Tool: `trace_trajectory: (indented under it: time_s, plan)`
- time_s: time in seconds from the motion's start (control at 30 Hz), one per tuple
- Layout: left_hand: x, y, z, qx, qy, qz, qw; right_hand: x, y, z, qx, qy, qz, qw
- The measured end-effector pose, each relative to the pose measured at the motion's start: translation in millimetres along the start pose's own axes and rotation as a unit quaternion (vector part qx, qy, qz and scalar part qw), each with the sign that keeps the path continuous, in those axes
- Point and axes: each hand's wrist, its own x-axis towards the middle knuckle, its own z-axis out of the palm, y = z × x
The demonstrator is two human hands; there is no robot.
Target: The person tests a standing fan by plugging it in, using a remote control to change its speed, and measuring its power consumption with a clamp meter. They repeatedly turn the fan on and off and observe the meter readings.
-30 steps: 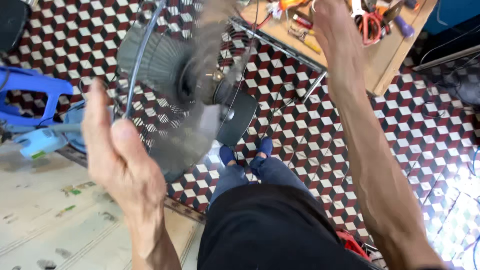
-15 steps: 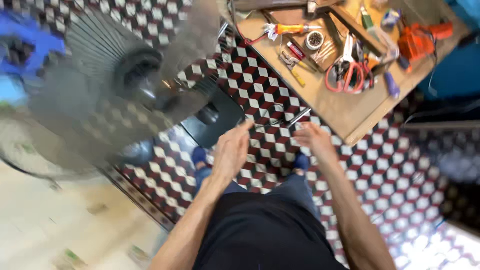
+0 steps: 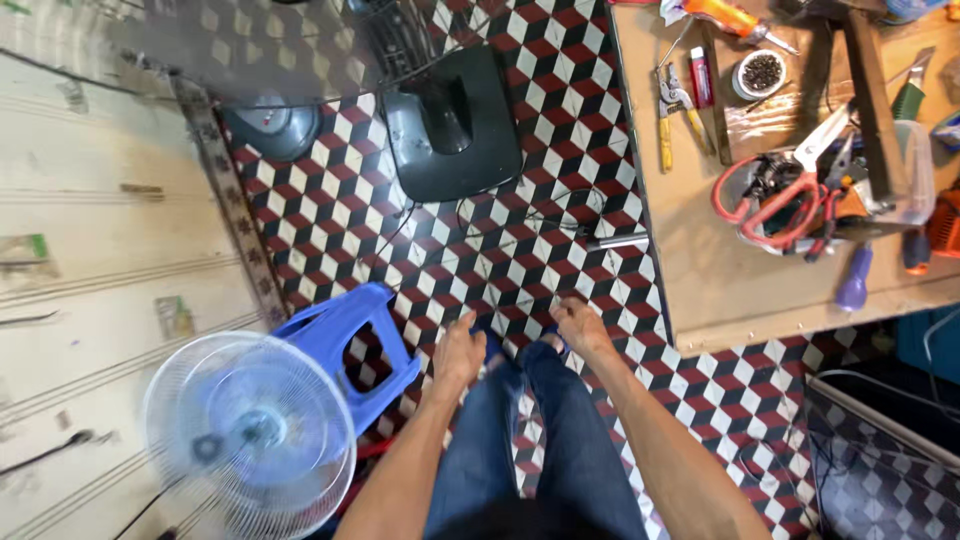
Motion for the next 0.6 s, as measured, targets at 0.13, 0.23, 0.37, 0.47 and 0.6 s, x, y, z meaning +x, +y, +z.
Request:
trace_trajectory:
  time_s: [0.13, 0.23, 0.37, 0.47, 0.6]
  plan:
    - [40.7, 14.6, 57.8, -0.124, 0.003, -0.063, 0.990, 115.3, 70.4, 29.4, -0.095, 0.063, -0.074, 0.991]
    - [65.5, 14.8, 115.3, -0.212, 0.023, -0.049, 0.976, 205.2, 130.7, 57.9, -0.165, 0.096, -0.042, 0.981]
    - [95.2, -1.4, 180.0, -0.321, 0.010, -0.076, 0.944, 328.9, 166.5, 68.8, -0.215, 0.128, -0.061, 0.966]
    - [104.2, -27.3, 212.6, -0.370, -0.006, -0.109, 0.923, 403.9, 179.5, 61.0, -0.330, 0.169, -0.162, 0.914]
    - [130.4, -53.2, 230.4, -0.447, -0.010, -0.190, 0.874, 480.7, 183.9, 68.0, -0.391, 0.151, -0.147, 0.896]
